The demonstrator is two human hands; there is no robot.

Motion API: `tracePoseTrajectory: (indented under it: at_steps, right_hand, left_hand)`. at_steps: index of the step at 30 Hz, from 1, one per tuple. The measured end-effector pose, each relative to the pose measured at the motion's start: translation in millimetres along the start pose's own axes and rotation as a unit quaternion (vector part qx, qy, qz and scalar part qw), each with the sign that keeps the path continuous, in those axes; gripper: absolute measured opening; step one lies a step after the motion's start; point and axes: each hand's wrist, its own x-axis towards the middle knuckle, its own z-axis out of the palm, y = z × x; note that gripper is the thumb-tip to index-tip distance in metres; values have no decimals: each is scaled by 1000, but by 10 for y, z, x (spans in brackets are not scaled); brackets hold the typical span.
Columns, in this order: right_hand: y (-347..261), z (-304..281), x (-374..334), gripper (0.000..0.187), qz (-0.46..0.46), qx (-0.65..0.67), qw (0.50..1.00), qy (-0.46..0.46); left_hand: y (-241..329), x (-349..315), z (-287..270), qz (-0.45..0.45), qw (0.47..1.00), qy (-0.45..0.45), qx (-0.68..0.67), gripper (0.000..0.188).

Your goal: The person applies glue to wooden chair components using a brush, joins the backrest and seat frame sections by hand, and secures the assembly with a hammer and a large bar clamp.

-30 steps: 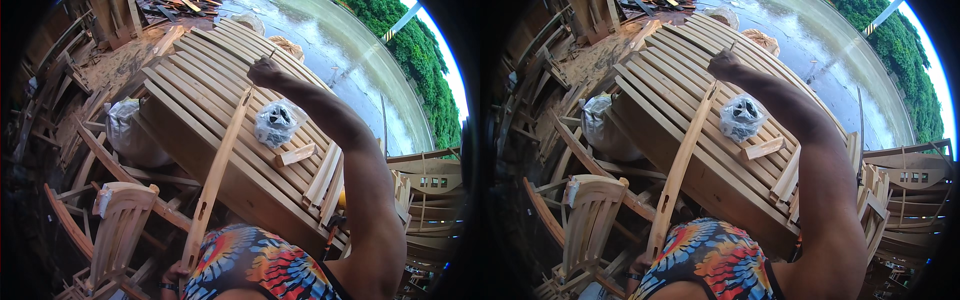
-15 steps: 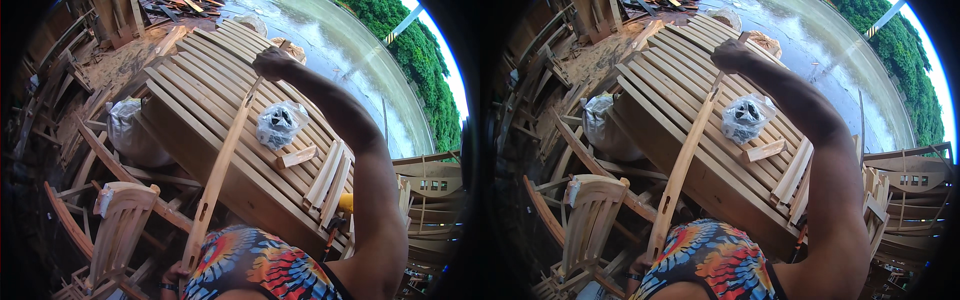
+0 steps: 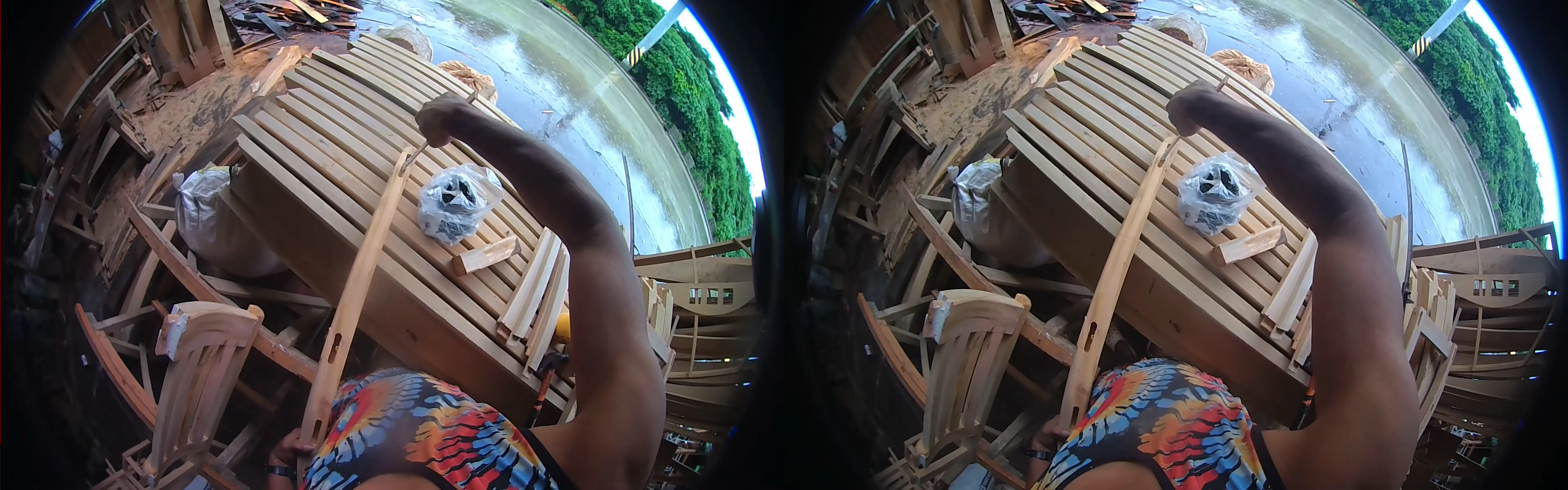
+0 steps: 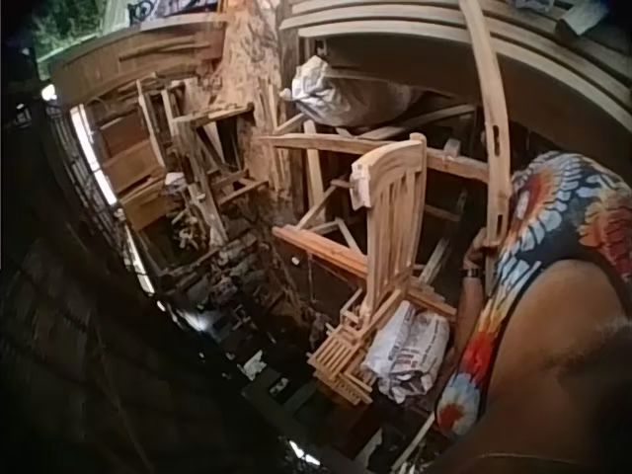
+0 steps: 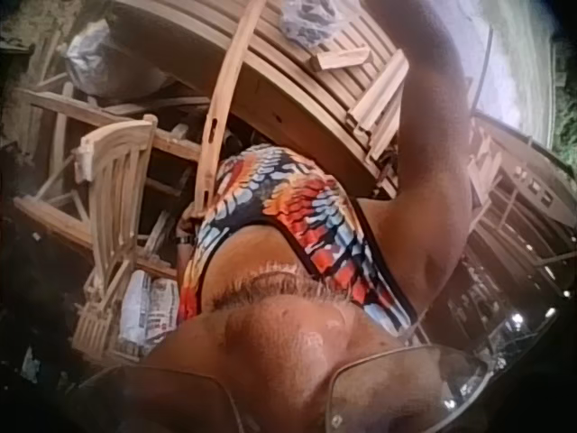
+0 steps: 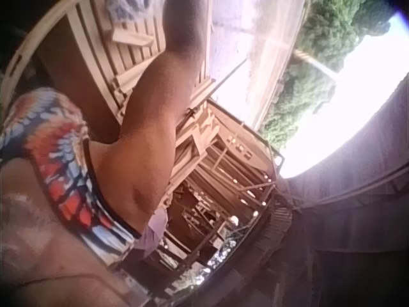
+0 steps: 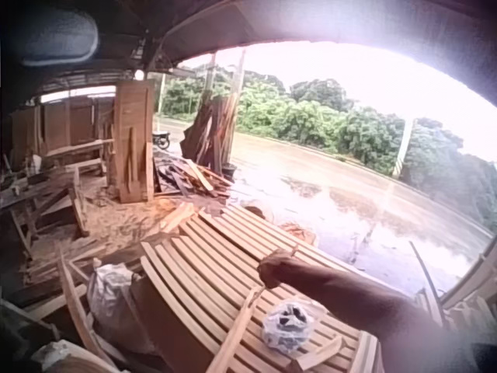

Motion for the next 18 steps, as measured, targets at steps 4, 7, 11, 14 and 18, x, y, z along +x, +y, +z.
tracePoseTrajectory:
  at_steps: [4, 7, 11, 14, 18]
  right_hand:
    - [-112, -28, 107, 32, 21, -25, 998, -61]
    - [-224, -7, 138, 31, 6, -37, 997, -67]
    - [-288, 2, 165, 31, -5, -41, 998, -57]
    - [-241, 31, 236, 31, 2, -37, 998, -51]
    - [-106, 100, 263, 26, 12, -24, 999, -26]
  left_hand:
    - [-66, 20, -44, 17, 1000, 1, 1, 70]
    - [-67, 16, -68, 11, 1000, -8, 19, 67]
    - [-91, 16, -97, 2, 1000, -12, 22, 65]
    - [-44, 2, -6, 3, 1000, -5, 22, 64]
    - [-65, 6, -40, 9, 1000, 2, 23, 64]
